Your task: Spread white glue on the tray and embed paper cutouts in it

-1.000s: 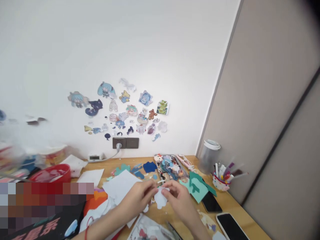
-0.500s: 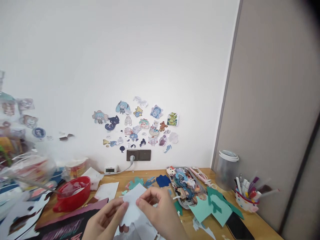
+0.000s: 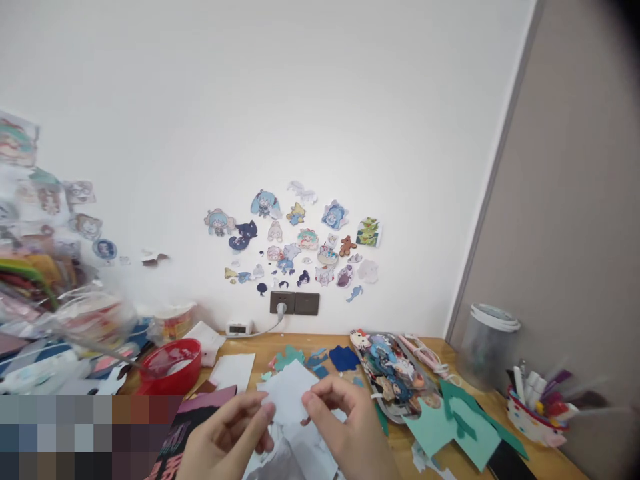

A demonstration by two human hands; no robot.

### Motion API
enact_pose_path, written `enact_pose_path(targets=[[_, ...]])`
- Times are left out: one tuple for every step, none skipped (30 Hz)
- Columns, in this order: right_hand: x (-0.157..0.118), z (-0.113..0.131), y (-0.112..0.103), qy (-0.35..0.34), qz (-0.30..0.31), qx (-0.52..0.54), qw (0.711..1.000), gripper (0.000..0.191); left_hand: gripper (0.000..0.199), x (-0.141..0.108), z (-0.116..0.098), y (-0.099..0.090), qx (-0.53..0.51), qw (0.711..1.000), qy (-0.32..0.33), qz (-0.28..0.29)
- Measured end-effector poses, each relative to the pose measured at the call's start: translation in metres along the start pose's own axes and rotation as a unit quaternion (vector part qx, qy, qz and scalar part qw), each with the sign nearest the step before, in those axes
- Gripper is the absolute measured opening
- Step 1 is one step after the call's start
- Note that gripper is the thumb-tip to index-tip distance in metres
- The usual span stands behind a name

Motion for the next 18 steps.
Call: enact_pose_path(targets=[[0.000,0.001,0.002,0.002,0.016,-0.009,1.000,0.025,0.038,0.000,-0.003,-0.004,0.006,1.000,0.006,-0.009],[0.000,0.001,0.003,0.003,0.030,-0.017,0.999,0.024,0.037,-0.001,-0.007,-0.007,0.011,1.000,0.015,-0.020],[0.000,0.001,0.004,0.003,0.041,-0.024,0.999,0.024,0.035,-0.001,-0.010,-0.009,0.013,0.999,0.024,-0.027],[0.000,0.001,0.005,0.005,0.047,-0.029,0.998,0.024,0.033,-0.002,-0.014,-0.011,0.012,0.999,0.032,-0.030],[0.001,0.000,0.006,0.009,0.049,-0.032,0.998,0.025,0.032,-0.003,-0.016,-0.011,0.010,0.999,0.037,-0.029],[0.001,-0.002,0.007,0.015,0.051,-0.033,0.998,0.025,0.032,-0.003,-0.018,-0.012,0.007,0.999,0.042,-0.026],[0.001,-0.004,0.009,0.021,0.053,-0.032,0.998,0.026,0.032,-0.003,-0.019,-0.013,0.006,0.999,0.046,-0.022],[0.002,-0.005,0.011,0.024,0.054,-0.030,0.998,0.027,0.032,-0.003,-0.019,-0.013,0.005,0.999,0.047,-0.020],[0.002,-0.007,0.012,0.025,0.056,-0.025,0.998,0.028,0.033,-0.003,-0.019,-0.014,0.005,0.999,0.046,-0.019],[0.002,-0.008,0.014,0.024,0.057,-0.019,0.998,0.028,0.035,-0.003,-0.018,-0.015,0.004,0.999,0.043,-0.020],[0.002,-0.009,0.016,0.022,0.059,-0.012,0.998,0.029,0.037,-0.003,-0.018,-0.016,0.001,0.999,0.037,-0.021],[0.002,-0.010,0.017,0.022,0.058,-0.006,0.998,0.029,0.038,-0.002,-0.018,-0.016,-0.006,0.999,0.032,-0.021],[0.002,-0.010,0.018,0.023,0.058,-0.003,0.998,0.029,0.038,-0.002,-0.018,-0.016,-0.013,0.999,0.027,-0.017],[0.002,-0.011,0.019,0.025,0.058,-0.001,0.998,0.030,0.038,-0.002,-0.019,-0.015,-0.021,0.999,0.024,-0.011],[0.002,-0.012,0.020,0.029,0.059,-0.001,0.998,0.030,0.037,-0.002,-0.020,-0.014,-0.027,0.999,0.023,-0.006],[0.002,-0.013,0.020,0.032,0.060,-0.001,0.998,0.031,0.035,-0.002,-0.021,-0.013,-0.031,0.999,0.021,0.000],[0.002,-0.013,0.020,0.033,0.061,-0.001,0.998,0.031,0.033,-0.001,-0.021,-0.012,-0.032,0.999,0.020,0.004],[0.002,-0.014,0.020,0.033,0.059,-0.001,0.998,0.031,0.031,-0.001,-0.022,-0.012,-0.033,0.999,0.019,0.005]])
Point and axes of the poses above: each hand's wrist, its own x-axis towards the middle knuckle, its own y-axis out of the palm, z = x × y, the point moved 5 cm from there along x, towards the middle knuckle, and after that the axes turned 2 degrees about z, right-handed, at the moved point
